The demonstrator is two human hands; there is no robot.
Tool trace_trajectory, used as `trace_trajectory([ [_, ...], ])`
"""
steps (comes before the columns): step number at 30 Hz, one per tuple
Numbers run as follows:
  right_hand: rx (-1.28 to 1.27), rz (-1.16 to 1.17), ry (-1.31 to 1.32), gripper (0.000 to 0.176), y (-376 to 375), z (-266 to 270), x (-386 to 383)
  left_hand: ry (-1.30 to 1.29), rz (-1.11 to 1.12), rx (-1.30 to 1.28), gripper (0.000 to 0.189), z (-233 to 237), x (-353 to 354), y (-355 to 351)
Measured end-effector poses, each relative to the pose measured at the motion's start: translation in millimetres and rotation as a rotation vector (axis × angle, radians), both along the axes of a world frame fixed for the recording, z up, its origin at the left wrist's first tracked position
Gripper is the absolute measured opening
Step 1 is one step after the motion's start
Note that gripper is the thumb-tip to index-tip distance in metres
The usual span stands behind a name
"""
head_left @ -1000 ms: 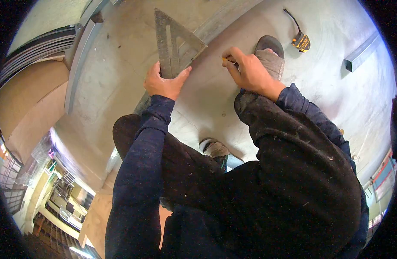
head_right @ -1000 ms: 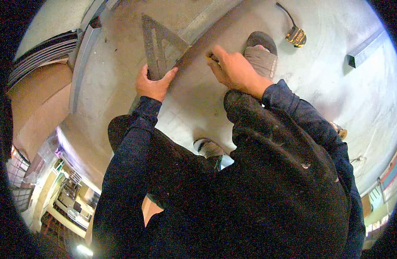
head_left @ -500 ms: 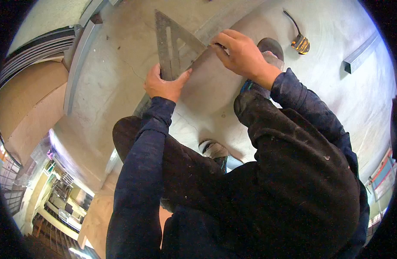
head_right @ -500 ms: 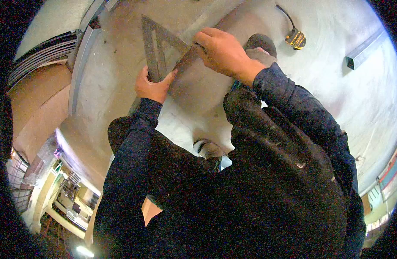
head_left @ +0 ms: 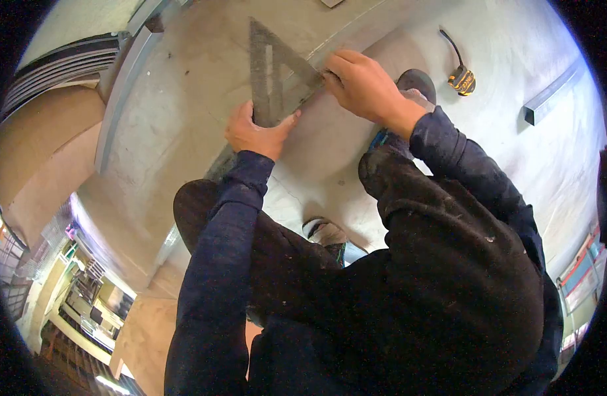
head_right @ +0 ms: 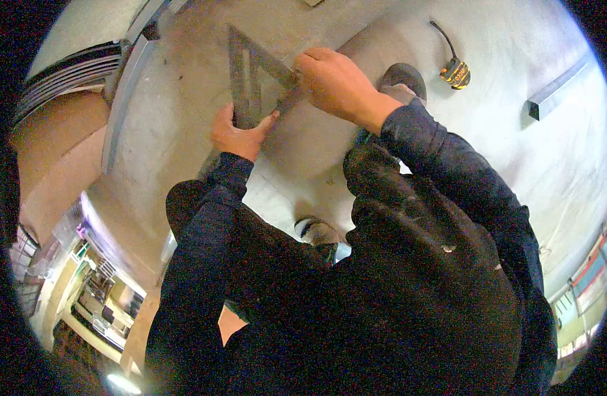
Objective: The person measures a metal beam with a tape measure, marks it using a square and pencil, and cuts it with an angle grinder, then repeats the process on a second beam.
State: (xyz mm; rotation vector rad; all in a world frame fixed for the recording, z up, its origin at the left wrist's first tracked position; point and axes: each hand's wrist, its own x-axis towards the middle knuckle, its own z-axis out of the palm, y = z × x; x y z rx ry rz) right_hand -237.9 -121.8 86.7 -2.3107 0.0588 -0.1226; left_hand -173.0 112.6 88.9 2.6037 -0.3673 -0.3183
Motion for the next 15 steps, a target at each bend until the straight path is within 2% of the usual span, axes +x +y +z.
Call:
trace_trajectory([
  [4, 0.01, -0.039, -0.026, 0.013, 3.3, -2.1, 13.9, -0.142, -0.021, -0.036, 0.064, -13.0, -4.3, 4.0],
  [7, -0.019, -0.023, -0.068, 0.012, 1.7, -3.2, 19.1, -0.044, 0.02, 0.02, 0.064, -10.9, -4.7, 5.7],
  [10, -0.018, 0.023, 0.019, 0.011, -5.2, 5.9, -5.0, 0.018, -0.009, -0.018, 0.065, -2.4, -1.1, 3.8],
  [12, -0.075, 0.175, 0.18, 0.009, -12.4, 16.9, -22.4, -0.006, -0.007, -0.03, 0.065, -5.6, -2.0, 3.6],
  [13, -0.079, 0.176, 0.179, 0.009, -15.7, 21.8, -21.8, -0.029, -0.008, -0.038, 0.064, -8.0, -2.4, 4.3],
  [15, -0.112, -0.011, 0.145, 0.012, -28.3, 35.3, -15.7, -0.054, -0.018, -0.026, 0.065, -11.3, -3.5, 6.4],
])
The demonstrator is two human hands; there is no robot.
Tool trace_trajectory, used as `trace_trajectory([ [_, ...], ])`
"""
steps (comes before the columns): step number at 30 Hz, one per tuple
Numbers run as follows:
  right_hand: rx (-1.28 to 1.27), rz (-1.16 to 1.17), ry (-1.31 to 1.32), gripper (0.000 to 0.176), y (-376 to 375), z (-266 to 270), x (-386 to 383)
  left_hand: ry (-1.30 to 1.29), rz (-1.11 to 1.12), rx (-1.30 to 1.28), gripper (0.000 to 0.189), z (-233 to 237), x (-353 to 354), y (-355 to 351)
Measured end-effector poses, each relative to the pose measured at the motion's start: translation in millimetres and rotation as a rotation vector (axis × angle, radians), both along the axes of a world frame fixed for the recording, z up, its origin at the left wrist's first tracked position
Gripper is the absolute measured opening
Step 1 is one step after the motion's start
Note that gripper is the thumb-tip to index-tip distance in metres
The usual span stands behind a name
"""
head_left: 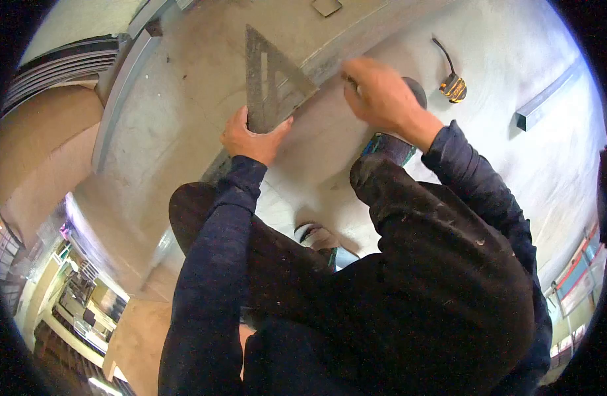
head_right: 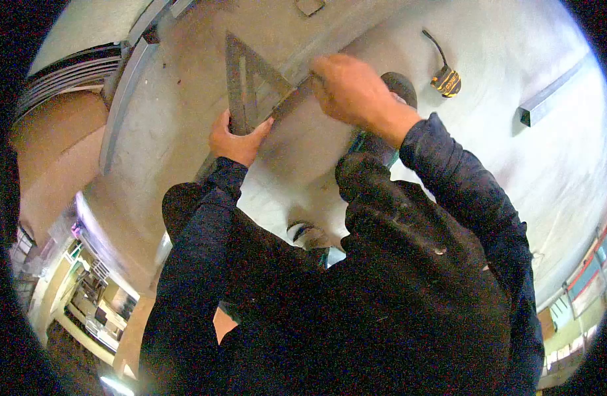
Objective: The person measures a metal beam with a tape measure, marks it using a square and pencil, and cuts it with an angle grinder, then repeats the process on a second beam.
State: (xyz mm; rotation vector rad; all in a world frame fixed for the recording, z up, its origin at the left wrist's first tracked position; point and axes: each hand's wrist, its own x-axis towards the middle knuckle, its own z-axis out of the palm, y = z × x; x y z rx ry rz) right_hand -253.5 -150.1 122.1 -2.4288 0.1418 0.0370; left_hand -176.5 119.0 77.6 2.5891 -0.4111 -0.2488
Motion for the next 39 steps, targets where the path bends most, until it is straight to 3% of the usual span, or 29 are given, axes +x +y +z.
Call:
trace_trajectory([
  [2, 0.01, 0.029, -0.087, 0.018, -22.6, 1.3, 17.6, -0.031, -0.014, 0.017, 0.065, 2.4, 0.7, 2.5],
  [4, 0.026, 0.053, -0.175, 0.023, -44.5, -10.2, 37.2, 0.095, 0.027, -0.009, 0.065, 7.4, 1.3, 10.7],
  [7, -0.144, 0.237, -0.28, 0.035, -62.8, -19.4, 53.8, 0.133, 0.017, 0.011, 0.065, 14.2, 4.4, 20.1],
  [9, -0.276, 0.405, -0.406, 0.056, -67.6, -20.0, 57.4, 0.171, 0.019, 0.001, 0.064, 27.5, 1.9, 13.4],
  [11, -0.283, 0.47, -0.397, 0.052, -75.5, -31.9, 63.3, 0.215, 0.019, -0.012, 0.063, 30.1, 1.5, 10.5],
  [13, -0.293, 0.542, -0.388, 0.048, -76.4, -30.6, 67.9, 0.085, 0.055, 0.01, 0.061, 21.6, 2.1, 10.1],
  [15, -0.335, 0.592, -0.13, 0.065, -70.5, -27.1, 71.7, 0.093, 0.063, 0.044, 0.061, 26.4, -0.5, 8.1],
  [19, -0.4, 0.65, 0.008, 0.063, -64.2, -17.4, 81.9, 0.181, 0.032, 0.096, 0.062, 36.1, 2.9, 9.9],
  [21, -0.447, 0.652, -0.282, 0.059, -66.3, -26.2, 76.1, 0.067, -0.015, 0.115, 0.065, 32.4, -1.1, 12.9],
  [24, -0.493, 0.61, -0.461, 0.047, -67.4, -37.3, 71.4, -0.105, -0.077, 0.05, 0.073, 16.7, -6.4, 17.3],
  [27, -0.534, 0.564, -0.589, 0.046, -63.8, -44.0, 75.2, -0.243, -0.098, -0.039, 0.08, 4.2, -10.5, 18.6],
  [34, -0.42, 0.514, -0.543, 0.048, -65.5, -41.9, 82.9, -0.276, -0.113, 0.106, 0.082, 2.6, -7.7, 13.9],
  [36, -0.345, 0.479, -0.323, 0.054, -65.6, -35.1, 84.0, -0.251, -0.121, 0.093, 0.084, 0.7, -11.1, 15.9],
  [39, -0.362, 0.499, -0.42, 0.054, -74.0, -33.9, 99.2, -0.279, -0.145, 0.036, 0.081, -9.7, -11.2, 14.6],
])
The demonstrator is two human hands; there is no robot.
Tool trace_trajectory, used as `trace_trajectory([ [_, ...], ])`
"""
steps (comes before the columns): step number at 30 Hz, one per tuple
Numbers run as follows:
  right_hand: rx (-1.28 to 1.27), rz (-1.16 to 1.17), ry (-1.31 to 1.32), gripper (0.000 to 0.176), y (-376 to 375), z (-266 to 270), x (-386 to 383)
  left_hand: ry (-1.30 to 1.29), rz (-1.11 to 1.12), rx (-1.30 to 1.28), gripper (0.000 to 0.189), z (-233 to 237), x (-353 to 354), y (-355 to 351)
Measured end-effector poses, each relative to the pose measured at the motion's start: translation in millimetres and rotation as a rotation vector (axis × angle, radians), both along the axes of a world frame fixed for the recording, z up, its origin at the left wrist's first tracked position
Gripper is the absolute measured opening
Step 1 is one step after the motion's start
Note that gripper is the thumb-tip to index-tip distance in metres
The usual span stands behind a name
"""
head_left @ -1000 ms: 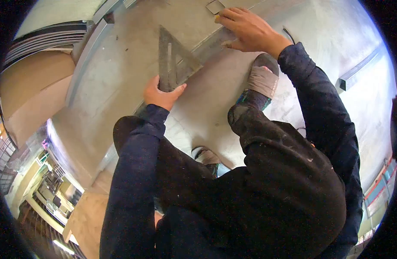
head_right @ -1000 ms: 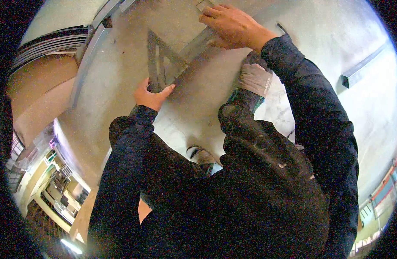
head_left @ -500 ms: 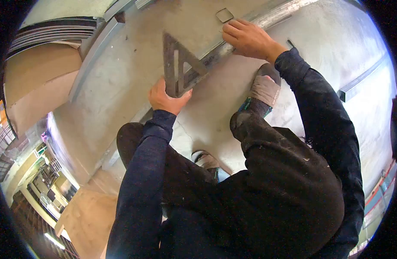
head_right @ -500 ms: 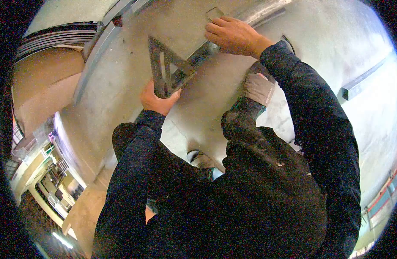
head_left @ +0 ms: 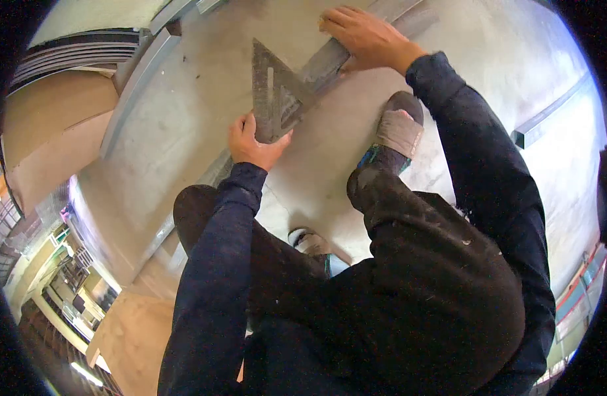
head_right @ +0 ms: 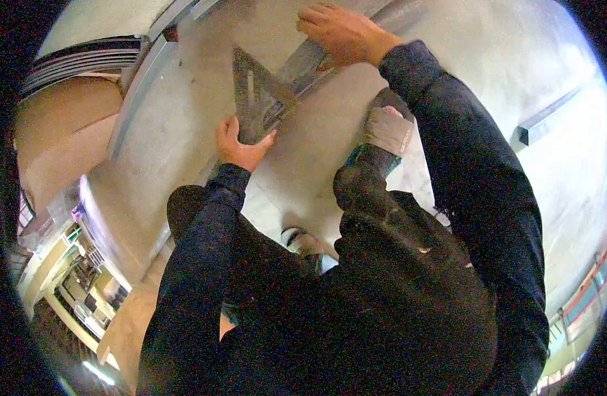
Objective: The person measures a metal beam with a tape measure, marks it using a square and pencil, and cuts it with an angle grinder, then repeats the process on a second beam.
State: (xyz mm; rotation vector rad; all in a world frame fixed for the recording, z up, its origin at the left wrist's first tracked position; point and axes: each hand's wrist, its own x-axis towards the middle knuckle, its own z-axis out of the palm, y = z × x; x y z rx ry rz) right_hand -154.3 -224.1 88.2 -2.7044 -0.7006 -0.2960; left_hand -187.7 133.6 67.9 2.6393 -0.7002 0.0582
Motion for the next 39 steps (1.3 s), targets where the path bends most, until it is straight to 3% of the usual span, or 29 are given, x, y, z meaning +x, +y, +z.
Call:
trace_trajectory([
  [4, -0.2, 0.085, 0.079, 0.07, -16.1, 0.0, 9.3, -0.12, -0.04, -0.04, 0.074, -3.5, 8.6, -1.6],
  [5, -0.111, 0.083, 0.083, 0.067, -18.1, -3.0, 8.9, -0.116, -0.048, -0.038, 0.074, -4.4, 14.1, -1.5],
  [6, -0.021, 0.085, 0.087, 0.065, -18.5, -6.9, 7.4, 0.052, 0.004, -0.025, 0.074, -0.6, 21.3, -2.6],
  [10, -0.032, -0.006, 0.207, 0.062, -16.3, -6.7, -7.5, 0.42, 0.028, -0.008, 0.071, 17.9, 45.3, -2.7],
  [12, 0.009, -0.142, 0.124, 0.038, -8.3, -11.0, -19.6, 0.362, 0.059, 0.051, 0.074, 12.0, 42.0, -3.1],
  [13, 0.011, -0.14, 0.132, 0.038, -8.3, -9.8, -22.2, 0.3, 0.073, 0.115, 0.076, 8.5, 39.9, -2.4],
  [15, 0.022, -0.079, 0.194, 0.062, -15.6, -2.6, -20.3, 0.223, 0.062, 0.096, 0.077, 5.3, 40.5, -2.2],
  [17, 0.009, -0.086, 0.233, 0.061, -15.0, 1.1, -21.2, 0.154, 0.051, 0.084, 0.077, 2.7, 38.6, -1.8],
  [19, -0.001, -0.086, 0.276, 0.06, -14.9, 4.5, -24.0, 0.441, 0.096, 0.107, 0.079, 19.2, 43.6, -12.6],
  [21, 0.579, -0.109, 0.169, 0.047, -15.9, 11.0, -30.4, 0.45, 0.114, 0.108, 0.078, 27.6, 44.5, -16.4],
  [22, 0.585, -0.11, 0.175, 0.047, -13.8, 13.8, -36.4, 0.453, 0.121, 0.106, 0.077, 28.5, 44.5, -15.9],
  [24, 0.81, -0.522, 0.293, 0.029, -8.2, 21.6, -51.4, 0.448, 0.109, 0.099, 0.076, 25.4, 45.9, -14.6],
  [25, 0.715, -0.6, 0.132, 0.023, -2.1, 25.0, -58.9, 0.437, 0.097, 0.087, 0.074, 24.1, 47.2, -14.2],
  [26, 0.717, -0.606, 0.13, 0.023, 1.0, 14.7, -66.4, 0.437, 0.091, 0.09, 0.074, 23.0, 47.0, -13.9],
  [28, 0.98, -0.64, 0.369, 0.021, 14.3, -11.4, -89.5, 0.273, 0.084, 0.118, 0.071, 24.3, 42.9, -15.3],
  [32, 0.929, -0.714, 0.44, 0.015, 60.1, -2.8, -117.6, 0.394, 0.095, 0.034, 0.07, 26.2, 40.6, -17.8],
  [34, 0.98, -0.731, 0.462, 0.017, 71.8, -6.2, -121.4, 0.302, 0.099, 0.061, 0.069, 26.4, 40.5, -18.4],
  [36, 0.706, -0.688, 0.44, 0.019, 80.4, -3.9, -121.9, 0.308, 0.096, 0.054, 0.068, 28.2, 38.3, -17.0],
  [39, 0.733, -0.623, 0.407, 0.019, 86.7, 1.1, -114.0, 0.35, 0.115, 0.043, 0.067, 23.1, 40.9, -16.4],
])
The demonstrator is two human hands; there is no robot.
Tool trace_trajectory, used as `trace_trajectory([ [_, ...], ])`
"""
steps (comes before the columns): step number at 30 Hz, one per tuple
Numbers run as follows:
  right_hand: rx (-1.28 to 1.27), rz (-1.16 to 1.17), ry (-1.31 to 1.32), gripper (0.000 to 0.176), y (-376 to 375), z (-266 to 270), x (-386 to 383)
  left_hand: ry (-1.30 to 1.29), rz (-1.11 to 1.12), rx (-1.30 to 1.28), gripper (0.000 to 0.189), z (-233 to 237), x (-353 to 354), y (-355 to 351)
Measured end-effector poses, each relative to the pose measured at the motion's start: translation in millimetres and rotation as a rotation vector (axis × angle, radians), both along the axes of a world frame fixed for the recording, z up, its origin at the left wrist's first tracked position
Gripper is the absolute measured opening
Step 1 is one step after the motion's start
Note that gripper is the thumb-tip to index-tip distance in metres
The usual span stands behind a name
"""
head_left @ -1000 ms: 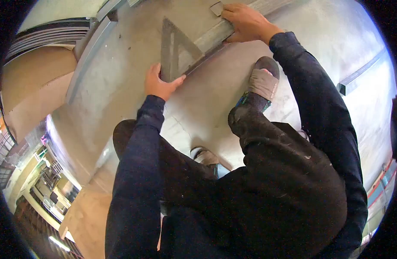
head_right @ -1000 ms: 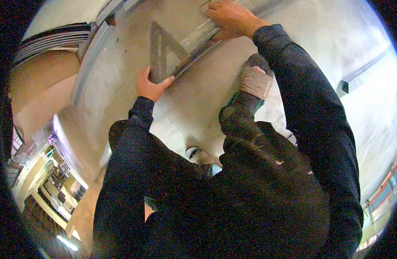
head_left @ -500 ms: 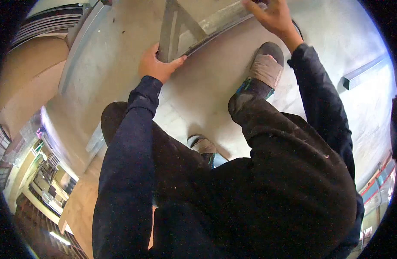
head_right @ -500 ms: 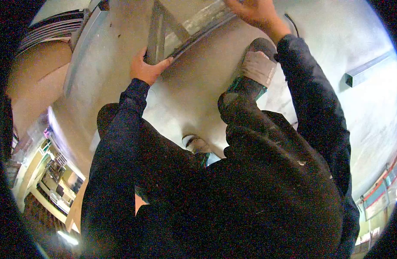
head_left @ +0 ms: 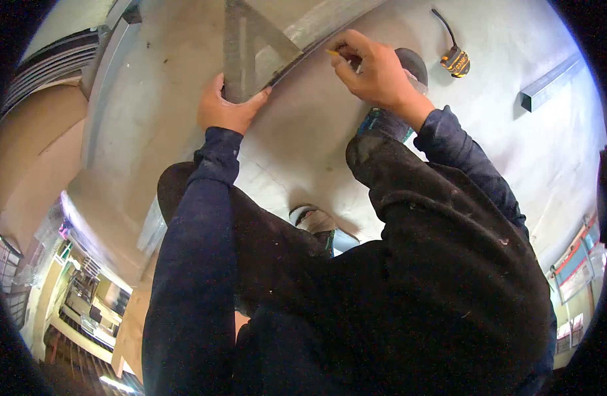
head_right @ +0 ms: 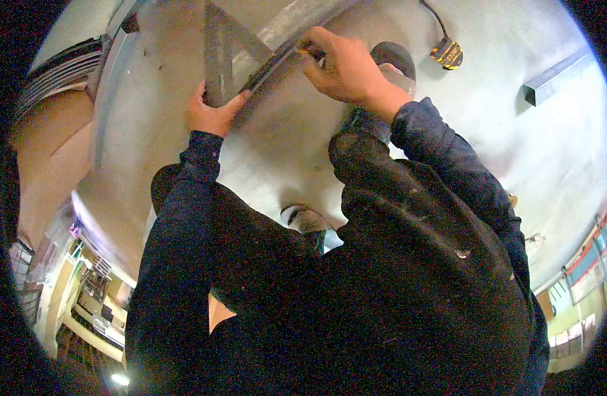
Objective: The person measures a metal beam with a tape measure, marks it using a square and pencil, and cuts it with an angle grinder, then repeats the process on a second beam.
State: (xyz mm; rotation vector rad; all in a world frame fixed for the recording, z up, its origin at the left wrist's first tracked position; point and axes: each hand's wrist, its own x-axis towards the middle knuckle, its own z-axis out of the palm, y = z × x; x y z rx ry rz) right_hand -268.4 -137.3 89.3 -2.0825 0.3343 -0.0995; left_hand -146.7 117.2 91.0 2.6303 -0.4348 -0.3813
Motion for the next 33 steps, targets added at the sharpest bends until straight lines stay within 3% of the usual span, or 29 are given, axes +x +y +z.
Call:
trace_trajectory([
  [7, -0.266, 0.197, 0.084, 0.014, 8.5, 10.9, 25.3, -0.058, -0.031, -0.026, 0.064, 1.5, 0.6, -1.4],
  [20, -0.332, 0.296, 0.008, 0.016, 11.8, 9.1, 64.6, -0.147, -0.04, 0.033, 0.063, 5.1, -2.4, -4.0],
  [25, -0.324, 0.363, 0.134, 0.016, 8.9, 24.4, 67.9, -0.075, -0.048, -0.004, 0.061, 8.1, -0.1, -3.5],
  [28, -0.309, 0.33, 0.063, 0.016, 10.4, 18.7, 58.7, 0.016, -0.03, 0.049, 0.074, 8.4, 0.9, -2.5],
  [33, -0.313, 0.302, 0.106, 0.015, 15.5, 12.8, 79.4, 0.015, -0.017, 0.026, 0.072, 1.1, -1.2, 0.3],
])
